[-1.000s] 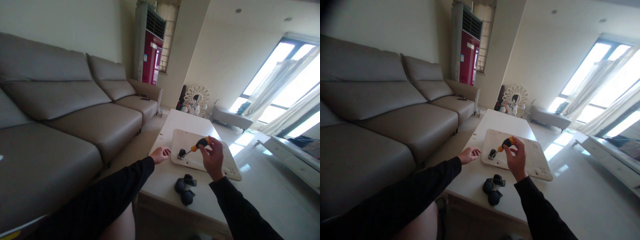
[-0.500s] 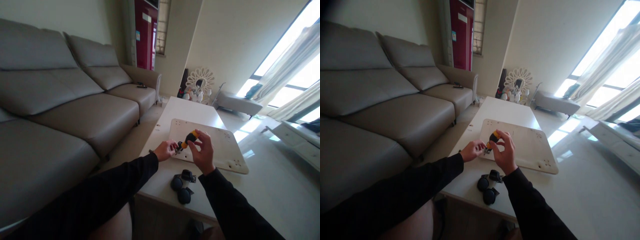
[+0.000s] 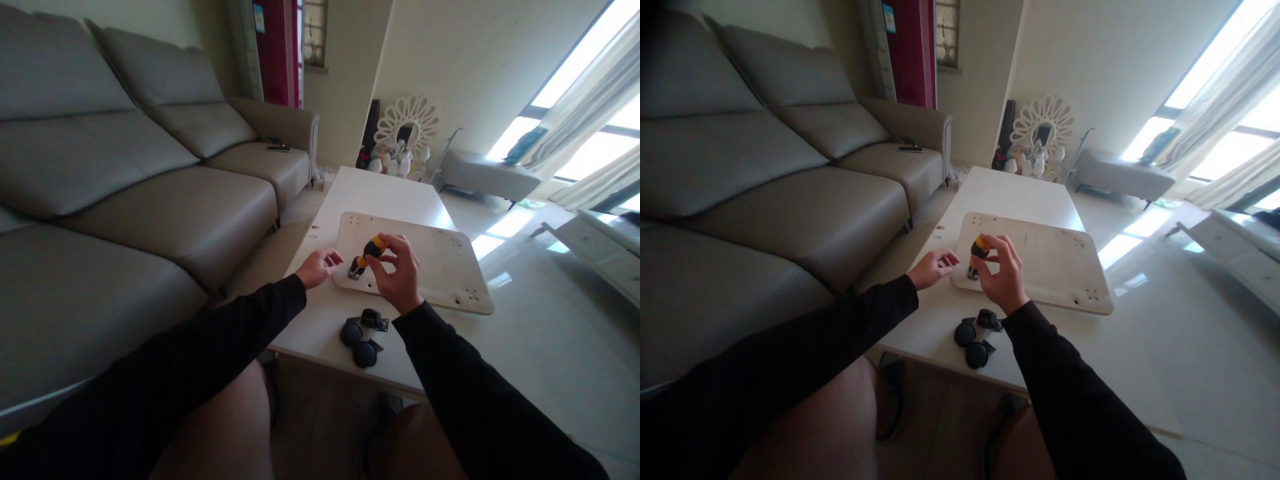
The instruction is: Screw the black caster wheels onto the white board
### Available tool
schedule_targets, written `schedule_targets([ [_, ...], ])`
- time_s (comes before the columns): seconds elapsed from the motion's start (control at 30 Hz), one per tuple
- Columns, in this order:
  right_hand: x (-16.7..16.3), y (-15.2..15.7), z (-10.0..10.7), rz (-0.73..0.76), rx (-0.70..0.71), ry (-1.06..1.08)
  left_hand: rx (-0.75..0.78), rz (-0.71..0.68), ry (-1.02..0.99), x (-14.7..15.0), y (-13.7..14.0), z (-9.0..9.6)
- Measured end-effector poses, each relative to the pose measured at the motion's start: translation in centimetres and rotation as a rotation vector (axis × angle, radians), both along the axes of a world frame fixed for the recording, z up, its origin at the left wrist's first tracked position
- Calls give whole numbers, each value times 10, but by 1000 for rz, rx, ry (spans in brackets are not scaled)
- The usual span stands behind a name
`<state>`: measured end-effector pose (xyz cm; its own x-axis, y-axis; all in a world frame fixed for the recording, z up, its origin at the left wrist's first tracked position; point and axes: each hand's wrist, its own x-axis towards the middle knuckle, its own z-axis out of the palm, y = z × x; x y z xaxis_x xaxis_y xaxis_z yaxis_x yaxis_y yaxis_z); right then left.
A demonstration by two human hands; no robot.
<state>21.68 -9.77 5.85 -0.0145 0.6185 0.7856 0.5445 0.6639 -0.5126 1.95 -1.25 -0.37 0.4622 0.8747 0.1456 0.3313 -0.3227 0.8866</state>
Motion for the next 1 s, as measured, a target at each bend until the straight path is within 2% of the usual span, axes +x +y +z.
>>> schedule_targets([
  [0.27, 4, -3, 4, -17, -21, -11, -13, -13, 63, -16, 3, -13],
  [0.37, 4, -5, 5, -27, -25, 24, -29, -49, 49, -17, 2, -12],
  [0.47, 2, -7, 5, -39, -53, 65, 1, -97, 3, -18, -2, -4],
  [0.57, -3, -11, 5, -18, -88, 73, 111, -145, -47, -16, -10, 10],
  [0.73, -13, -21, 12, 45, -103, -3, 240, -260, -121, 0, -27, 31],
  [0.9, -21, -25, 17, 14, 32, -207, 150, -310, -241, 22, -37, 38],
  [1.0, -22, -24, 17, 5, 67, -257, 89, -326, -330, 30, -38, 39],
])
